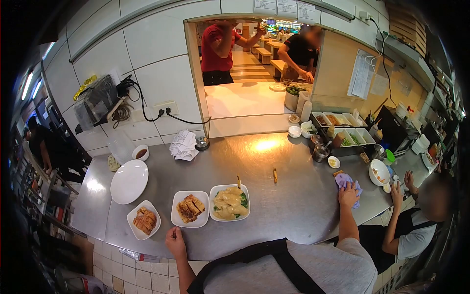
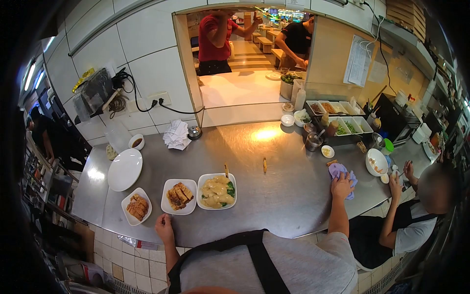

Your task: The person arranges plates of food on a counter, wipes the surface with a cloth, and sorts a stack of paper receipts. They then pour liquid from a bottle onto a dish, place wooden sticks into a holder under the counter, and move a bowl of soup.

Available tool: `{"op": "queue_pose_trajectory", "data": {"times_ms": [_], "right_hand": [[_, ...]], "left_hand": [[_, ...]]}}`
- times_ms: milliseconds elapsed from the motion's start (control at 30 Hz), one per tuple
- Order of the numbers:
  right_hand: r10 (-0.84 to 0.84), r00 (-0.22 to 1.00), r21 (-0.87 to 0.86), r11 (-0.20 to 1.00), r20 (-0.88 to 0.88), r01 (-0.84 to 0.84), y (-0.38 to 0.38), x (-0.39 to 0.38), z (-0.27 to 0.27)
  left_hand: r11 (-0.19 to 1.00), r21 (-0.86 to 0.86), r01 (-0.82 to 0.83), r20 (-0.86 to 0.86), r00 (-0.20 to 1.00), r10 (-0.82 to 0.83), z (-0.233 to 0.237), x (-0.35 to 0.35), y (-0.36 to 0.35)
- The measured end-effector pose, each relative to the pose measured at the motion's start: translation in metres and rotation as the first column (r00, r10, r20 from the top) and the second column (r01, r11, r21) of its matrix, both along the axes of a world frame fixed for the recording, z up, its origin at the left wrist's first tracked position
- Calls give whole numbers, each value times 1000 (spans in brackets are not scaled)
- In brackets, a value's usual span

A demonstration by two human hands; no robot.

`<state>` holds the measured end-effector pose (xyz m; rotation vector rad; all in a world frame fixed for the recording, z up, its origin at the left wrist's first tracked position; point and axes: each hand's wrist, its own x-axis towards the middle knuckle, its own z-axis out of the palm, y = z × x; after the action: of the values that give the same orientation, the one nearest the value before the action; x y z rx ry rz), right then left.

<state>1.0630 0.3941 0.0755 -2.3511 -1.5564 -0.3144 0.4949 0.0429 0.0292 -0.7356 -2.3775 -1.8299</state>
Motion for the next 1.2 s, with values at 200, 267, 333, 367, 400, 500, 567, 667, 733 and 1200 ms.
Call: {"op": "queue_pose_trajectory", "data": {"times_ms": [200,267,333,367,400,500,567,667,733,1200], "right_hand": [[15,1000,13,1000,-1,-15,2,3,-4],[32,999,42,999,11,-32,5,7,-12],[37,999,52,998,17,-38,6,8,-14],[33,999,45,998,17,-34,7,8,-14],[29,999,37,999,19,-29,7,8,-13],[25,999,43,999,27,-26,8,9,-16],[25,999,42,999,30,-26,8,8,-14],[22,999,34,999,34,-23,7,7,-14],[22,999,30,999,43,-23,6,8,-13],[26,1000,59,998,5,-26,2,9,-10]], "left_hand": [[1000,-16,11,10,1000,-11,7,3,-1],[1000,-10,3,-21,1000,-3,4,2,0],[1000,-3,-3,-31,1000,3,3,1,0],[1000,-1,-4,-25,1000,4,3,1,0],[1000,1,-5,-17,1000,5,3,2,0],[999,-32,-7,13,1000,8,5,2,0],[999,-34,-10,10,1000,10,6,3,0],[1000,-17,-6,6,1000,6,1,-1,1],[1000,-25,-7,5,1000,7,-2,1,-2],[1000,-16,3,-22,1000,-3,2,2,-1]]}}
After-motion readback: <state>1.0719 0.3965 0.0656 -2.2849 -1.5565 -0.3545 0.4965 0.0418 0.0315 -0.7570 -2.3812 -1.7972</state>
